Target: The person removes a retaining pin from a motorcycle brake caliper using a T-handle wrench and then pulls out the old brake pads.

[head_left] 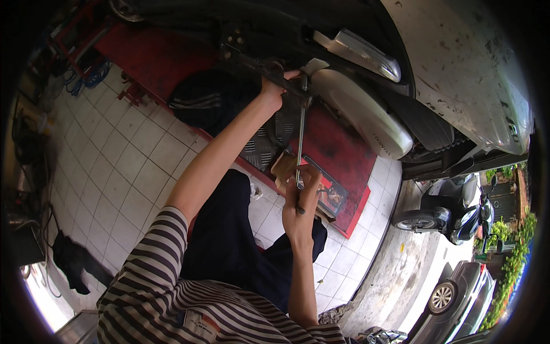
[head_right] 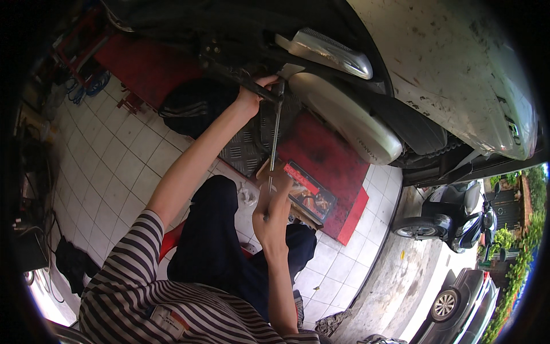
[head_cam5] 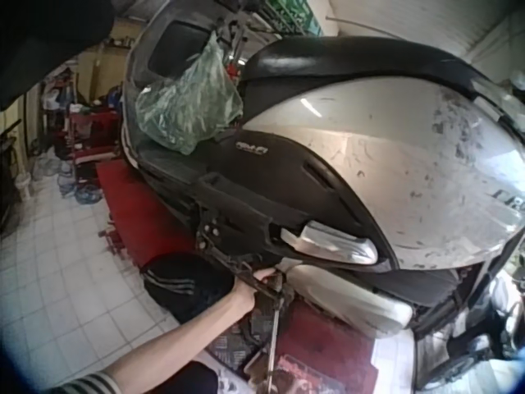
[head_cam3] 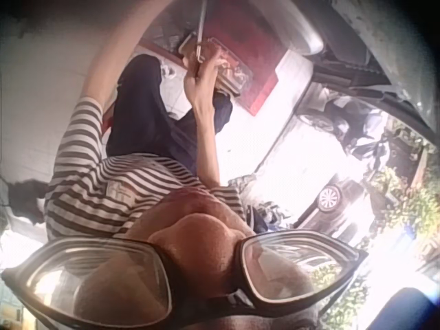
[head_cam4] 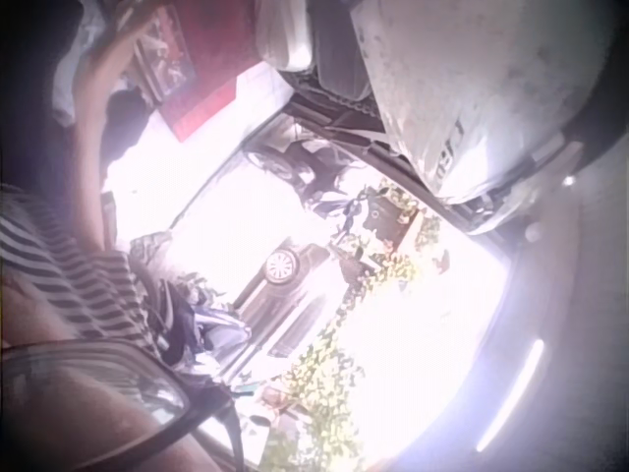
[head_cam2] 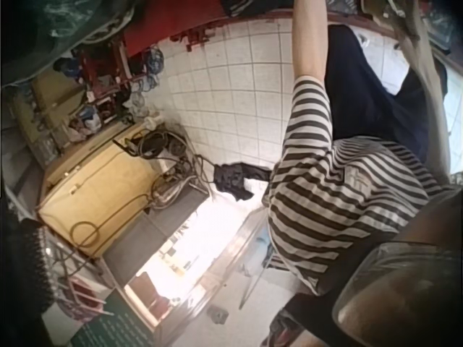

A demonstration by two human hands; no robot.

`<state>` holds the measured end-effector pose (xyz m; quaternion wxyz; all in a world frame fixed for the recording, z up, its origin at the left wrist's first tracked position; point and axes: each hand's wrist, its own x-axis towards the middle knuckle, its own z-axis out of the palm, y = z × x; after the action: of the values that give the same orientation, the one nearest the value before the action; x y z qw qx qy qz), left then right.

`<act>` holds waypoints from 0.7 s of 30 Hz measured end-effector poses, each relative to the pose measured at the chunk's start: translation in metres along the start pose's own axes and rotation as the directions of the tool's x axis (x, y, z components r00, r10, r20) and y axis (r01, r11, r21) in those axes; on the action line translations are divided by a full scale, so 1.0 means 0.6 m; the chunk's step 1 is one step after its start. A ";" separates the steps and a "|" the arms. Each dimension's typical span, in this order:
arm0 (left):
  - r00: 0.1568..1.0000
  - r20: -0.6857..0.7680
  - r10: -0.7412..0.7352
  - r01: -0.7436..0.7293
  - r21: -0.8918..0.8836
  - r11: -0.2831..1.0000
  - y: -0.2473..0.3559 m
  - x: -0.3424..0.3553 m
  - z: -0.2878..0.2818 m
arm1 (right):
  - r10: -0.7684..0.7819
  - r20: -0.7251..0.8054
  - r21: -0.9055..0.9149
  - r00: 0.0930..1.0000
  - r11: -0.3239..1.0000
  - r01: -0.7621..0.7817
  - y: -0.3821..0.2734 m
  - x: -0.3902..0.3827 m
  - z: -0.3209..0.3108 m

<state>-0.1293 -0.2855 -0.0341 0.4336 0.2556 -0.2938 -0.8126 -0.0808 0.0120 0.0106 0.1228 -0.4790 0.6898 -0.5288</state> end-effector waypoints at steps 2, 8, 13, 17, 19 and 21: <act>1.000 0.011 -0.006 0.006 -0.031 0.999 -0.001 0.002 -0.003 | 0.020 0.020 -0.001 1.000 1.000 -0.020 -0.002 0.006 0.001; 1.000 -0.014 0.025 -0.025 0.010 1.000 -0.002 -0.015 0.011 | -0.003 -0.001 -0.043 1.000 0.999 0.003 -0.004 0.005 0.002; 0.999 -0.034 0.015 -0.016 -0.011 1.000 -0.001 -0.018 0.014 | 0.002 -0.010 -0.007 1.000 1.000 -0.002 -0.015 0.012 0.008; 1.000 -0.025 -0.010 0.010 0.011 1.000 -0.007 -0.017 0.018 | -0.017 0.018 -0.038 1.000 0.999 0.018 0.004 0.011 0.015; 0.999 0.025 -0.022 0.022 -0.003 1.000 -0.007 -0.012 0.010 | -0.032 0.029 -0.034 0.999 0.999 0.033 0.005 0.010 0.022; 0.996 0.084 -0.010 0.010 -0.001 1.000 -0.009 -0.009 -0.002 | -0.030 0.027 0.035 0.999 0.999 0.029 -0.001 0.012 0.033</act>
<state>-0.1288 -0.2784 -0.0379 0.4170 0.2226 -0.3096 -0.8250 -0.0707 -0.0059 0.0051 0.1329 -0.4941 0.6716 -0.5359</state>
